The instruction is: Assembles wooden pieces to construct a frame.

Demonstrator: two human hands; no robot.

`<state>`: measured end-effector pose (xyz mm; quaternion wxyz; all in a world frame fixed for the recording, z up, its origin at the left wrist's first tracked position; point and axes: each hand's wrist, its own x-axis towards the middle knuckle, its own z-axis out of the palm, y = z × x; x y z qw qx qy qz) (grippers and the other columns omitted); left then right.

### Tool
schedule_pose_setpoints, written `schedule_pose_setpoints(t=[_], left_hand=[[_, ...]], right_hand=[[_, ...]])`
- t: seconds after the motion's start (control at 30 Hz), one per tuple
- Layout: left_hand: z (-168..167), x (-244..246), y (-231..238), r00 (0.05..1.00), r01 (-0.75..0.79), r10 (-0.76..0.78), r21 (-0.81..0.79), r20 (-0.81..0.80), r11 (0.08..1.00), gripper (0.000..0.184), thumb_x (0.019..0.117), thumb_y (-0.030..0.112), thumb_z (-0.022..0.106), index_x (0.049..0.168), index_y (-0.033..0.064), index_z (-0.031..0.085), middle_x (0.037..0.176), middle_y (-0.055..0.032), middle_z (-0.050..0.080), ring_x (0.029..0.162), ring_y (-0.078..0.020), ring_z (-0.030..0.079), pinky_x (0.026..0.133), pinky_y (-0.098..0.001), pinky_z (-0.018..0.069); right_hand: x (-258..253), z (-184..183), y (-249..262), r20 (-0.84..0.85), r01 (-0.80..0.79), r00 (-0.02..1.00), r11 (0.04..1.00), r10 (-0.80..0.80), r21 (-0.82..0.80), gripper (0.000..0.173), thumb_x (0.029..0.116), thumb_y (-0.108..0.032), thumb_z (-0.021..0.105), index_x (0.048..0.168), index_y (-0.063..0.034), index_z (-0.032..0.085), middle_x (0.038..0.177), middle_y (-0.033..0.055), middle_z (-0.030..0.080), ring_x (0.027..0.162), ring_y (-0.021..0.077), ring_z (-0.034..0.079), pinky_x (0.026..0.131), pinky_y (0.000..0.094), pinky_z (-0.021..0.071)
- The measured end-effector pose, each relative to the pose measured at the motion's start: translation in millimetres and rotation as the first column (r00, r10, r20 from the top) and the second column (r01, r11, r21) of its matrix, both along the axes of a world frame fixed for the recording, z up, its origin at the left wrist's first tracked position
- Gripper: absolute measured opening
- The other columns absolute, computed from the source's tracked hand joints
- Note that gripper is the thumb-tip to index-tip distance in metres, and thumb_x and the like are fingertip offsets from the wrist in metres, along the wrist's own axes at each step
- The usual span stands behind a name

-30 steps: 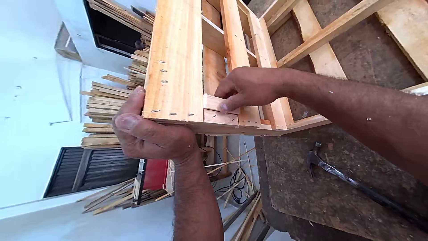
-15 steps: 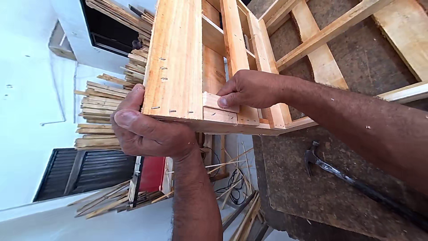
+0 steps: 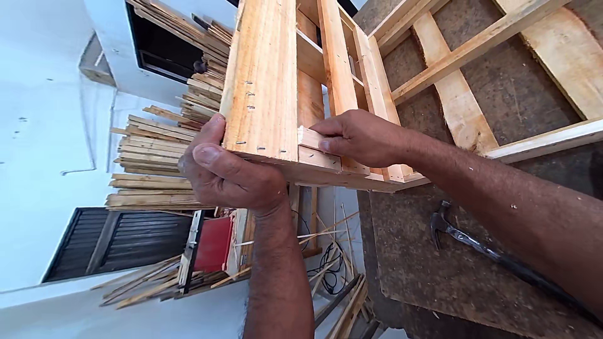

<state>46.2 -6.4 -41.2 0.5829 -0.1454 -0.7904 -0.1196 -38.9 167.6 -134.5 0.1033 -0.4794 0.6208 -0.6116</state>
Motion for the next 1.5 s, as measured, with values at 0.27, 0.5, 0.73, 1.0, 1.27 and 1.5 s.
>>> schedule_pose_setpoints(t=[0.27, 0.5, 0.73, 1.0, 1.27, 1.5], left_hand=[[0.0, -3.7, 0.2, 0.998, -0.016, 0.014, -0.047, -0.061, 0.999, 0.046, 0.1073, 0.01, 0.03, 0.101, -0.0085, 0.072, 0.1, -0.0187, 0.075, 0.101, -0.0229, 0.073, 0.092, -0.038, 0.0582], [0.9, -2.0, -0.9, 0.995, -0.075, 0.069, -0.084, -0.073, 0.994, 0.048, 0.1076, 0.013, 0.031, 0.1, -0.0057, 0.074, 0.098, -0.0168, 0.075, 0.098, -0.0221, 0.072, 0.09, -0.0374, 0.0567], [1.0, -1.5, -2.2, 0.993, -0.102, 0.096, -0.088, -0.073, 0.991, 0.047, 0.1073, 0.014, 0.032, 0.1, -0.0047, 0.075, 0.101, -0.0163, 0.076, 0.101, -0.023, 0.073, 0.092, -0.0381, 0.0571], [1.3, -0.3, -1.7, 0.991, -0.123, 0.117, -0.09, -0.065, 0.988, 0.047, 0.1076, 0.015, 0.032, 0.101, -0.003, 0.075, 0.103, -0.0155, 0.077, 0.103, -0.0226, 0.072, 0.093, -0.0386, 0.056], [1.2, -1.4, -1.1, 0.993, -0.102, 0.095, -0.092, -0.075, 0.991, 0.047, 0.1075, 0.014, 0.033, 0.101, -0.005, 0.075, 0.101, -0.0169, 0.076, 0.101, -0.0231, 0.073, 0.091, -0.0378, 0.0568], [1.0, -1.3, -0.3, 0.992, -0.106, 0.099, -0.089, -0.078, 0.99, 0.047, 0.1075, 0.014, 0.032, 0.101, -0.0042, 0.075, 0.101, -0.0165, 0.076, 0.1, -0.0221, 0.072, 0.091, -0.0375, 0.0563]], right_hand=[[6.5, -9.5, -4.2, 0.099, 0.011, 0.995, 0.997, -0.004, -0.076, 0.033, 0.1092, -0.025, 0.049, 0.135, -0.0143, 0.066, 0.122, 0.0007, 0.071, 0.11, 0.0075, 0.067, 0.097, 0.0341, 0.0547], [9.9, -11.0, -5.2, 0.15, 0.013, 0.989, 0.995, 0.002, -0.101, 0.032, 0.1092, -0.024, 0.049, 0.133, -0.0137, 0.067, 0.12, 0.0005, 0.072, 0.106, 0.0065, 0.067, 0.095, 0.0325, 0.0553], [12.0, -11.3, -5.5, 0.215, 0.006, 0.976, 0.992, 0.022, -0.126, 0.03, 0.1079, -0.02, 0.052, 0.131, -0.0124, 0.068, 0.115, 0.0014, 0.073, 0.103, 0.0071, 0.068, 0.093, 0.0318, 0.0569], [13.2, -12.4, -6.7, 0.253, 0.017, 0.967, 0.99, 0.019, -0.139, 0.029, 0.1067, -0.021, 0.055, 0.132, -0.014, 0.069, 0.115, -0.0002, 0.074, 0.103, 0.0062, 0.069, 0.093, 0.0318, 0.058], [19.7, -11.3, -2.0, 0.192, 0.055, 0.98, 0.997, -0.045, -0.049, 0.038, 0.109, -0.022, 0.049, 0.145, -0.0181, 0.06, 0.133, 0.001, 0.069, 0.119, 0.0093, 0.065, 0.105, 0.0379, 0.0522], [19.1, -11.2, -2.0, 0.211, 0.06, 0.976, 0.997, -0.048, -0.047, 0.035, 0.1079, -0.021, 0.052, 0.141, -0.0176, 0.063, 0.129, 0.0006, 0.07, 0.116, 0.0087, 0.066, 0.102, 0.0377, 0.0535]])
